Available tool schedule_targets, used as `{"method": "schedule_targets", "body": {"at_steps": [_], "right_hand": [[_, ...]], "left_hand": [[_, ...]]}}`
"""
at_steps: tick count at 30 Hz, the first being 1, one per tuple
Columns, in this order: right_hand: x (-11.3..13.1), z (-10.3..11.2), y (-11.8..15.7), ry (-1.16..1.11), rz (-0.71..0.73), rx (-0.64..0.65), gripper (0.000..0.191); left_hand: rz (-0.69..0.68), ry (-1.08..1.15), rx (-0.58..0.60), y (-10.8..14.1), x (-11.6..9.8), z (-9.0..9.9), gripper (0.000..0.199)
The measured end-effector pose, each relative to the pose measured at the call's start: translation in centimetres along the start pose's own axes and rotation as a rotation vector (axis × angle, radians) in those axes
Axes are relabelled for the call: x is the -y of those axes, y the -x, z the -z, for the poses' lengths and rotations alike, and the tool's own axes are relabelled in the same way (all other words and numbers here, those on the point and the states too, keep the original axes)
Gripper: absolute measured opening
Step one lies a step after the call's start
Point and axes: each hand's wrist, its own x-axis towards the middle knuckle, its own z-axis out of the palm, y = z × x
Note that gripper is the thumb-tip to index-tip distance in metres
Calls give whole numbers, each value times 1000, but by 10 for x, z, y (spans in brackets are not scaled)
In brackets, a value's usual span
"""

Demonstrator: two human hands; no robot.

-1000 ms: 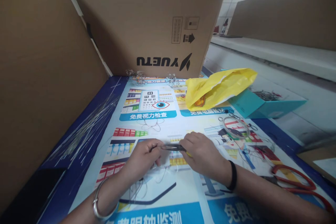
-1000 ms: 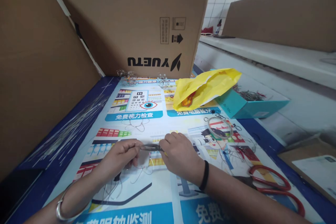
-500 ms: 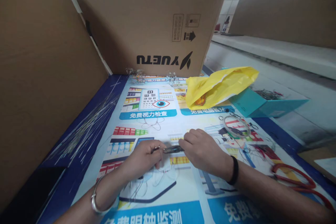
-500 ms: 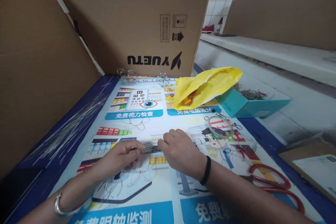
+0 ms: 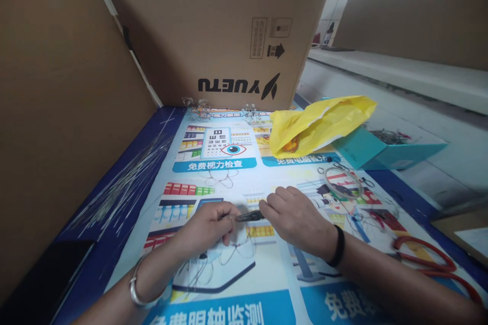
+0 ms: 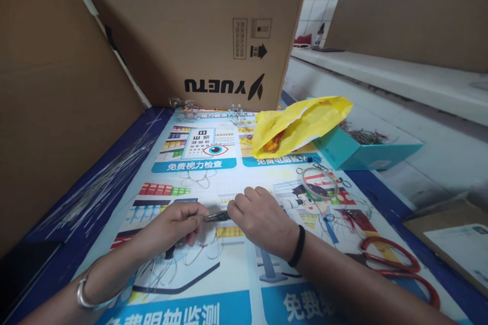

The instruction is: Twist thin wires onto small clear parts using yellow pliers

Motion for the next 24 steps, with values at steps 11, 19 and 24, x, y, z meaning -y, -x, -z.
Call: {"method": "schedule_targets", "body": {"at_steps": [11,19,24], "right_hand": [[-1,-3,1,-51,-13,-26,13],[-1,-8,3,-92,-47,16,13],[-1,-11,4,-107,-60,40,12]], "left_hand": [[-21,-45,6,1,-2,1,14],[-54,-135,-34,1,2,0,16],[-78,-169,-46,0,2,0,16]]}}
